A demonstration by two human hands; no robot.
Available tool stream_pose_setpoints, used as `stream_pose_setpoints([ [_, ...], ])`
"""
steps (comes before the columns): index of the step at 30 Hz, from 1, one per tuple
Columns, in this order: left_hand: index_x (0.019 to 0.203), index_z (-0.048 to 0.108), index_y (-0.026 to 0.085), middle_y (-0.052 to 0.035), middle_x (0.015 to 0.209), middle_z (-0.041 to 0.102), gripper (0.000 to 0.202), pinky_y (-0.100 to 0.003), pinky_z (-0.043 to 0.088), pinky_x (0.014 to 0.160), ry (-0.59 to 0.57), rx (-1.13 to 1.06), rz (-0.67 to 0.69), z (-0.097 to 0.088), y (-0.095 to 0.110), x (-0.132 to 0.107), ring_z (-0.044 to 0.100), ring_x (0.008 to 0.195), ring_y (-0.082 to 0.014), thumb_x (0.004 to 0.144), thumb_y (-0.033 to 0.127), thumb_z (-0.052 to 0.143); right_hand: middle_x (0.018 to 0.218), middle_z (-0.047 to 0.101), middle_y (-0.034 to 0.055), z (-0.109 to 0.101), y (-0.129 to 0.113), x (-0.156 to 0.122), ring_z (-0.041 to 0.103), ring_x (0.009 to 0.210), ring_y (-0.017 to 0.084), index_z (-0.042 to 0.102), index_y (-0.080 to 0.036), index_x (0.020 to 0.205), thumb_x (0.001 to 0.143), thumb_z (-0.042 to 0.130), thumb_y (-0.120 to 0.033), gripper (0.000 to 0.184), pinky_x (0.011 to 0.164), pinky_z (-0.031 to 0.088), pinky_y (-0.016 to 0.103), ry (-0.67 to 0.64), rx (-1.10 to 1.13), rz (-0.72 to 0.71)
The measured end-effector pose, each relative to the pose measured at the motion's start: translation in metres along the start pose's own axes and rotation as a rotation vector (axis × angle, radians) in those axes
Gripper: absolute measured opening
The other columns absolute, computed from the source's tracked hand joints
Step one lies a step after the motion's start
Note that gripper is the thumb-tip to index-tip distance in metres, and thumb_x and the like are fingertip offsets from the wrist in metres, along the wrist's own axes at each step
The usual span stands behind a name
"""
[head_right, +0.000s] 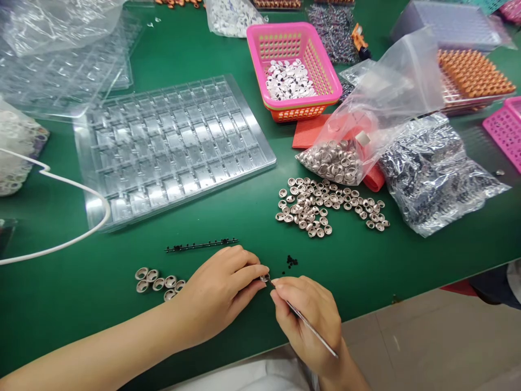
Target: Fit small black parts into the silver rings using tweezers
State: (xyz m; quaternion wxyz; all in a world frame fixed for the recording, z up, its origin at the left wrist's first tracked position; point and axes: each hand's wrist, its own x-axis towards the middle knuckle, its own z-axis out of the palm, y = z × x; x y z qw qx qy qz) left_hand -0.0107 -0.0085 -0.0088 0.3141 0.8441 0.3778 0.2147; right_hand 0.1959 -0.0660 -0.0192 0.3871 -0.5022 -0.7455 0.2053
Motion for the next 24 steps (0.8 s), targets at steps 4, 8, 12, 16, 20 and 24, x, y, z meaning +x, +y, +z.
stream_pose_setpoints([
  [4, 0.104, 0.066, 0.016, -0.0055, 0.093, 0.067, 0.012, -0.037, 0.046, 0.072, 0.001, 0.001, -0.002, -0.0001, 0.0003, -0.0001, 0.056, 0.08, -0.0206, 0.096, 0.015, 0.057, 0.097, 0.077, 0.0048, 0.0, -0.0011, 0.0015, 0.075, 0.081, 0.017, 0.061, -0.021, 0.116, 0.085, 0.067, -0.003, 0.036, 0.07, 0.062, 0.03, 0.003, 0.006, 0.002],
  [8, 0.104, 0.066, 0.015, -0.0052, 0.093, 0.067, 0.012, -0.037, 0.046, 0.071, 0.008, -0.001, -0.001, -0.0003, -0.0004, 0.0003, 0.056, 0.079, -0.0203, 0.096, 0.015, 0.057, 0.096, 0.077, 0.0047, 0.0, -0.0027, 0.0034, 0.075, 0.079, 0.017, 0.062, -0.021, 0.115, 0.085, 0.067, -0.004, 0.034, 0.069, 0.062, 0.03, 0.02, 0.002, -0.004],
  [12, 0.102, 0.066, 0.015, -0.005, 0.092, 0.066, 0.011, -0.037, 0.046, 0.071, 0.008, -0.007, -0.005, 0.0001, -0.0009, 0.0003, 0.055, 0.079, -0.0203, 0.095, 0.014, 0.057, 0.096, 0.077, 0.0056, 0.0, -0.0028, 0.0036, 0.074, 0.08, 0.016, 0.061, -0.02, 0.115, 0.086, 0.067, -0.003, 0.035, 0.069, 0.061, 0.029, 0.019, 0.005, -0.018],
  [16, 0.102, 0.066, 0.015, -0.0047, 0.091, 0.066, 0.011, -0.037, 0.046, 0.072, 0.004, -0.007, -0.008, 0.0011, -0.001, -0.0003, 0.055, 0.079, -0.0199, 0.096, 0.015, 0.057, 0.096, 0.077, 0.0053, 0.0005, -0.0024, 0.0035, 0.073, 0.079, 0.015, 0.061, -0.02, 0.115, 0.085, 0.067, -0.002, 0.035, 0.069, 0.06, 0.029, 0.012, -0.006, -0.021],
  [20, 0.104, 0.065, 0.016, -0.0051, 0.093, 0.067, 0.012, -0.036, 0.046, 0.071, 0.016, -0.012, -0.006, 0.0019, -0.0009, -0.001, 0.056, 0.08, -0.0201, 0.096, 0.014, 0.057, 0.096, 0.076, 0.0049, 0.0012, -0.0025, 0.0034, 0.073, 0.079, 0.015, 0.062, -0.018, 0.113, 0.084, 0.068, -0.001, 0.034, 0.069, 0.059, 0.028, 0.015, 0.004, -0.016],
  [24, 0.106, 0.063, 0.016, -0.0055, 0.097, 0.068, 0.012, -0.036, 0.046, 0.072, 0.013, -0.027, 0.008, -0.0015, -0.0019, -0.0015, 0.057, 0.082, -0.0196, 0.096, 0.013, 0.056, 0.097, 0.076, 0.0051, 0.0009, -0.0027, 0.003, 0.073, 0.081, 0.014, 0.062, -0.017, 0.113, 0.084, 0.068, 0.0, 0.034, 0.071, 0.059, 0.028, 0.014, 0.019, -0.012],
])
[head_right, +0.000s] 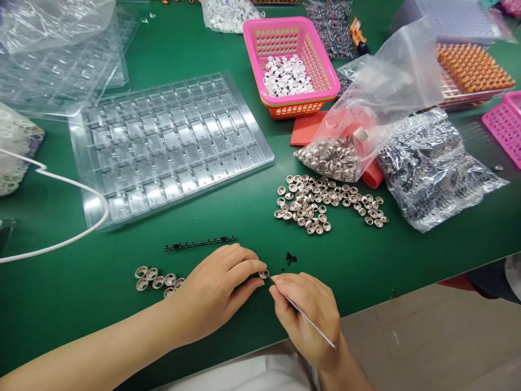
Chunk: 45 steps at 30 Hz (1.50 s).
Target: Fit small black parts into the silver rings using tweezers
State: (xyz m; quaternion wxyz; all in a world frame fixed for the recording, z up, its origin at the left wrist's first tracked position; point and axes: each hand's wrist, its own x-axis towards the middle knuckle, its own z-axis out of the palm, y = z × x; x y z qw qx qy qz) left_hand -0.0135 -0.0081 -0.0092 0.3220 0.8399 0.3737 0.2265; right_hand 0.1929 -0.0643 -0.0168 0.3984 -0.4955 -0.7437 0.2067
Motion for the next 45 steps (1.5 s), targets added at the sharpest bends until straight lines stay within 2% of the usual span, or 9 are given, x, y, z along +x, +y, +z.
stream_pose_setpoints([
  [5, 0.105, 0.064, 0.017, -0.005, 0.111, 0.071, 0.016, -0.036, 0.044, 0.071, -0.05, 0.101, 0.154, -0.01, -0.004, 0.0, 0.056, 0.086, -0.0212, 0.096, 0.009, 0.054, 0.096, 0.076, 0.0051, 0.0, 0.0, 0.001, 0.072, 0.082, 0.014, 0.062, -0.016, 0.111, 0.083, 0.068, 0.001, 0.033, 0.073, 0.058, 0.028, 0.013, 0.001, 0.007],
  [10, 0.11, 0.063, 0.012, -0.0082, 0.11, 0.072, 0.02, -0.037, 0.041, 0.067, -0.134, 0.231, 0.27, -0.019, -0.004, 0.002, 0.055, 0.086, -0.0235, 0.094, 0.006, 0.053, 0.096, 0.076, 0.0048, 0.002, 0.0, 0.002, 0.072, 0.084, 0.014, 0.062, -0.016, 0.112, 0.083, 0.069, 0.002, 0.035, 0.075, 0.059, 0.028, 0.023, 0.032, 0.031],
  [16, 0.112, 0.063, 0.009, -0.0088, 0.111, 0.071, 0.025, -0.038, 0.039, 0.065, -0.269, 0.342, 0.329, -0.026, 0.003, 0.003, 0.054, 0.084, -0.0235, 0.089, 0.007, 0.053, 0.096, 0.075, 0.0048, 0.002, 0.0, 0.002, 0.073, 0.084, 0.015, 0.062, -0.017, 0.112, 0.083, 0.068, 0.002, 0.035, 0.074, 0.06, 0.028, 0.03, 0.057, 0.047],
  [25, 0.114, 0.065, 0.009, -0.0082, 0.107, 0.071, 0.026, -0.038, 0.038, 0.063, -0.374, 0.416, 0.401, -0.034, 0.004, 0.014, 0.054, 0.082, -0.0228, 0.09, 0.012, 0.054, 0.094, 0.075, 0.0041, 0.003, 0.0, 0.004, 0.073, 0.083, 0.015, 0.062, -0.017, 0.11, 0.085, 0.068, -0.002, 0.029, 0.076, 0.06, 0.029, 0.035, 0.041, 0.052],
  [34, 0.112, 0.068, 0.009, -0.0076, 0.102, 0.07, 0.026, -0.038, 0.037, 0.065, -0.394, 0.444, 0.487, -0.037, 0.002, 0.022, 0.052, 0.078, -0.0223, 0.094, 0.014, 0.049, 0.093, 0.075, 0.004, 0.003, -0.002, 0.005, 0.072, 0.08, 0.015, 0.062, -0.017, 0.109, 0.086, 0.068, -0.002, 0.028, 0.074, 0.06, 0.028, 0.035, 0.048, 0.072],
  [41, 0.096, 0.07, 0.013, -0.0091, 0.1, 0.068, 0.023, -0.038, 0.035, 0.064, -0.376, 0.474, 0.516, -0.035, 0.003, 0.023, 0.05, 0.075, -0.0214, 0.094, 0.013, 0.048, 0.093, 0.076, 0.0034, 0.002, -0.002, 0.005, 0.073, 0.079, 0.015, 0.061, -0.019, 0.109, 0.086, 0.067, -0.003, 0.029, 0.072, 0.061, 0.028, 0.036, 0.039, 0.072],
  [45, 0.096, 0.07, 0.013, -0.0097, 0.1, 0.068, 0.021, -0.038, 0.034, 0.064, -0.384, 0.48, 0.519, -0.034, 0.003, 0.021, 0.05, 0.076, -0.0223, 0.092, 0.012, 0.049, 0.094, 0.076, 0.0034, 0.001, -0.002, 0.005, 0.075, 0.08, 0.016, 0.06, -0.02, 0.113, 0.084, 0.068, -0.002, 0.035, 0.073, 0.062, 0.029, 0.087, 0.054, 0.077],
])
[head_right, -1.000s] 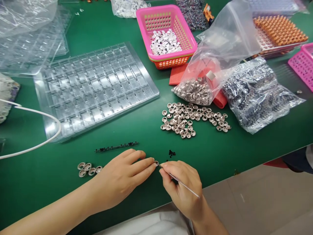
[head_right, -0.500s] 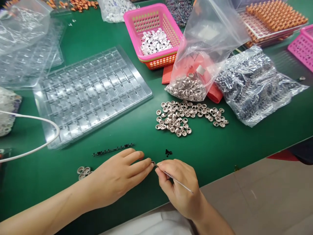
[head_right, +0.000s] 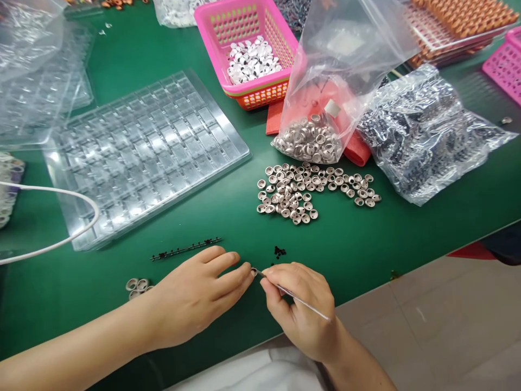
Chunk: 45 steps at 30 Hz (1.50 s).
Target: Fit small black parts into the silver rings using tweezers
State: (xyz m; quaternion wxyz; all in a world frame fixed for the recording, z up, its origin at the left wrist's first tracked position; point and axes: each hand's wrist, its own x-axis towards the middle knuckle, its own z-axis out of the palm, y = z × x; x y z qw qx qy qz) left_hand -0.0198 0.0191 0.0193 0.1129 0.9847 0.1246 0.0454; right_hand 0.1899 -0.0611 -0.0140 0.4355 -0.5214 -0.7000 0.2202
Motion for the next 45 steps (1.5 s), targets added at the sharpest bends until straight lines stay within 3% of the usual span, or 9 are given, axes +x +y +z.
stream_pose_setpoints([
  [15, 0.111, 0.066, 0.008, -0.0083, 0.101, 0.07, 0.024, -0.039, 0.038, 0.064, 0.004, -0.105, -0.071, 0.001, 0.001, -0.001, 0.054, 0.078, -0.0224, 0.092, 0.011, 0.052, 0.094, 0.077, 0.0041, -0.001, 0.002, -0.001, 0.074, 0.084, 0.015, 0.059, -0.02, 0.114, 0.086, 0.067, -0.003, 0.034, 0.074, 0.061, 0.028, -0.052, -0.018, -0.036],
  [24, 0.112, 0.06, 0.011, -0.0085, 0.099, 0.068, 0.015, -0.037, 0.047, 0.069, 0.204, -0.32, -0.385, 0.017, 0.015, -0.002, 0.056, 0.081, -0.0211, 0.099, 0.014, 0.052, 0.094, 0.077, 0.0031, -0.001, 0.002, -0.003, 0.075, 0.082, 0.016, 0.06, -0.022, 0.114, 0.086, 0.067, -0.005, 0.034, 0.073, 0.062, 0.029, -0.049, -0.036, -0.023],
  [28, 0.109, 0.062, 0.012, -0.0088, 0.096, 0.067, 0.015, -0.038, 0.05, 0.07, 0.246, -0.35, -0.461, 0.022, 0.019, 0.002, 0.058, 0.081, -0.0214, 0.098, 0.014, 0.053, 0.094, 0.077, 0.0029, -0.001, 0.001, -0.001, 0.075, 0.08, 0.016, 0.06, -0.022, 0.114, 0.086, 0.066, -0.004, 0.033, 0.071, 0.062, 0.029, -0.054, -0.027, -0.017],
  [45, 0.104, 0.067, 0.012, -0.0074, 0.087, 0.066, 0.015, -0.035, 0.048, 0.062, 0.331, -0.299, -0.433, 0.028, 0.017, 0.002, 0.054, 0.072, -0.0193, 0.097, 0.017, 0.054, 0.098, 0.076, 0.0044, -0.003, 0.001, -0.004, 0.075, 0.084, 0.018, 0.063, -0.022, 0.115, 0.082, 0.068, -0.001, 0.04, 0.073, 0.063, 0.032, -0.044, -0.006, 0.004],
])
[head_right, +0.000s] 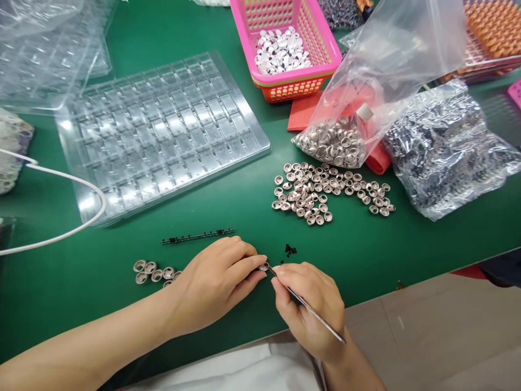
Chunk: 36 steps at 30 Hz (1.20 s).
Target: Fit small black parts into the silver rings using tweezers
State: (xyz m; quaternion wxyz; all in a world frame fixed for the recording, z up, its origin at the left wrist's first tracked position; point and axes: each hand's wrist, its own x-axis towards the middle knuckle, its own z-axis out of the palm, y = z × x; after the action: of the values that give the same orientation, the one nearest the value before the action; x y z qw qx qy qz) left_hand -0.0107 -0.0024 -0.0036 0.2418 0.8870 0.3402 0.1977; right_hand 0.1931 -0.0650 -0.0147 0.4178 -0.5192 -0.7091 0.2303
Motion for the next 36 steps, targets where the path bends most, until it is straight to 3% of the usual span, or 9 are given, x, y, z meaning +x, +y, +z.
stream_pose_setpoints([
  [36, 0.102, 0.069, 0.011, -0.0071, 0.086, 0.066, 0.014, -0.036, 0.048, 0.064, 0.0, -0.015, -0.013, 0.0009, -0.0016, 0.0012, 0.054, 0.072, -0.02, 0.095, 0.017, 0.059, 0.094, 0.076, 0.0043, 0.001, -0.0012, 0.001, 0.073, 0.082, 0.013, 0.065, -0.015, 0.107, 0.081, 0.072, 0.0, 0.031, 0.075, 0.062, 0.026, 0.023, -0.05, -0.001],
])
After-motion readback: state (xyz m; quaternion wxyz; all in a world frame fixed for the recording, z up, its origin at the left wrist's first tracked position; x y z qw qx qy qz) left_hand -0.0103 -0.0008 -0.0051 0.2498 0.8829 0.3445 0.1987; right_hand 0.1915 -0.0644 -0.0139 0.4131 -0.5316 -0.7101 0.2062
